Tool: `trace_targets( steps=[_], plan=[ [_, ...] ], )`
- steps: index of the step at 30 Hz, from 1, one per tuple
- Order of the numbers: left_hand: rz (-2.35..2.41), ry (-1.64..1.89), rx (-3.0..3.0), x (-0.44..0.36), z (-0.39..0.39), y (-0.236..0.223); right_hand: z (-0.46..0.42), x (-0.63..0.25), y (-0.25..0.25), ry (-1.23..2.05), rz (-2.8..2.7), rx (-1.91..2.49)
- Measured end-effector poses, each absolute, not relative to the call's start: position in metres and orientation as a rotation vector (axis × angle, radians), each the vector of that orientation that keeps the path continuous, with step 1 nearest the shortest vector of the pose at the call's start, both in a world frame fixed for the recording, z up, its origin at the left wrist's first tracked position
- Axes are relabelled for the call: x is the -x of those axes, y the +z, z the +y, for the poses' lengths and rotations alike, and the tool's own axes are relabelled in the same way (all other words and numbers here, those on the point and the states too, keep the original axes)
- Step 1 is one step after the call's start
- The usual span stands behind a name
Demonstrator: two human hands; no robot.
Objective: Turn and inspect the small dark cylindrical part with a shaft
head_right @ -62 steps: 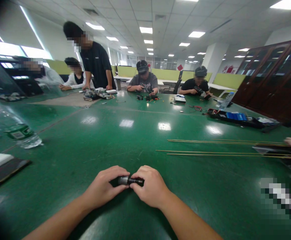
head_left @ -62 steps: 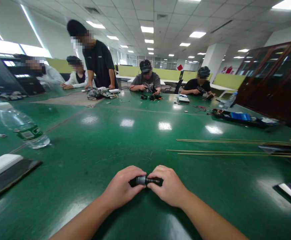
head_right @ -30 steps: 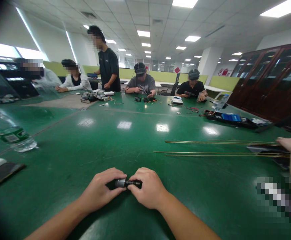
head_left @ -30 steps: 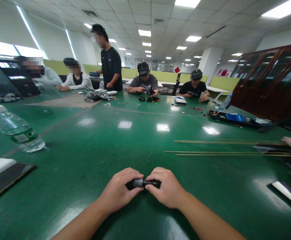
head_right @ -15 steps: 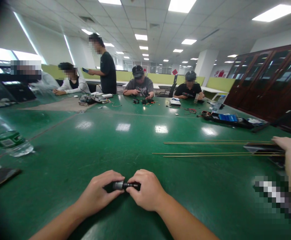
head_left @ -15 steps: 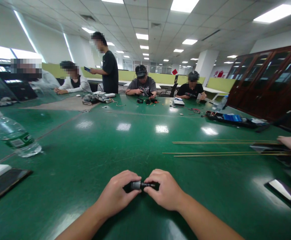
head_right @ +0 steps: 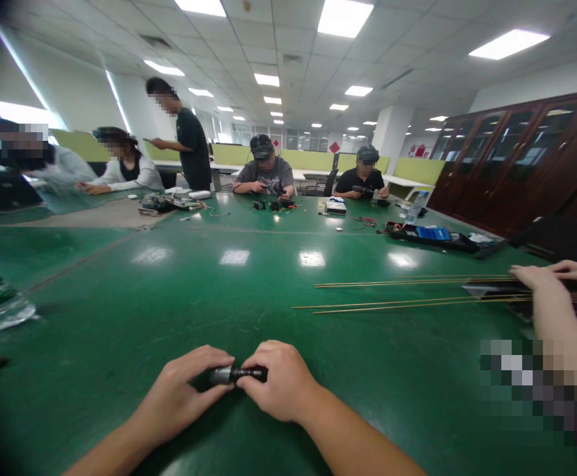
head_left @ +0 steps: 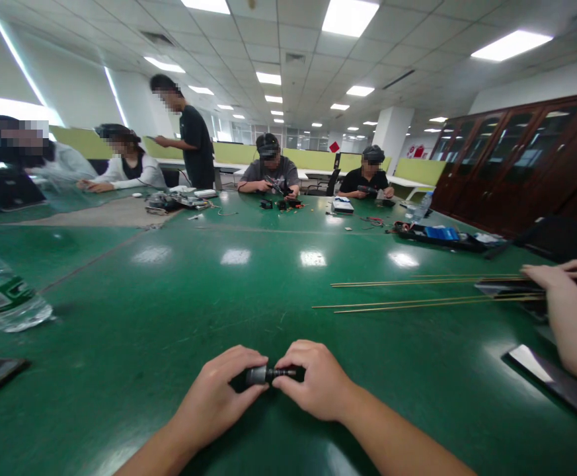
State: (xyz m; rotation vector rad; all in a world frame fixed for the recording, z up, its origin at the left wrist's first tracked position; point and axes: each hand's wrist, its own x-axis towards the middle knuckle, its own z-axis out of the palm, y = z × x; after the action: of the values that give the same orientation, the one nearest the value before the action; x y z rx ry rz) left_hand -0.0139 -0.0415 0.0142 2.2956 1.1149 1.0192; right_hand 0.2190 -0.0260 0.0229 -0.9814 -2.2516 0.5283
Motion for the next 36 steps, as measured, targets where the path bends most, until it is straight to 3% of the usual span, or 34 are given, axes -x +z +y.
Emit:
trace_targets(
  steps=[36],
  plan=[
    [1.127, 1.030, -2.309, 0.0183, -0.0410, 0.0104, -0.0253, -0.2213, 0.0240, 0.545, -2.241, 0.987]
  ],
)
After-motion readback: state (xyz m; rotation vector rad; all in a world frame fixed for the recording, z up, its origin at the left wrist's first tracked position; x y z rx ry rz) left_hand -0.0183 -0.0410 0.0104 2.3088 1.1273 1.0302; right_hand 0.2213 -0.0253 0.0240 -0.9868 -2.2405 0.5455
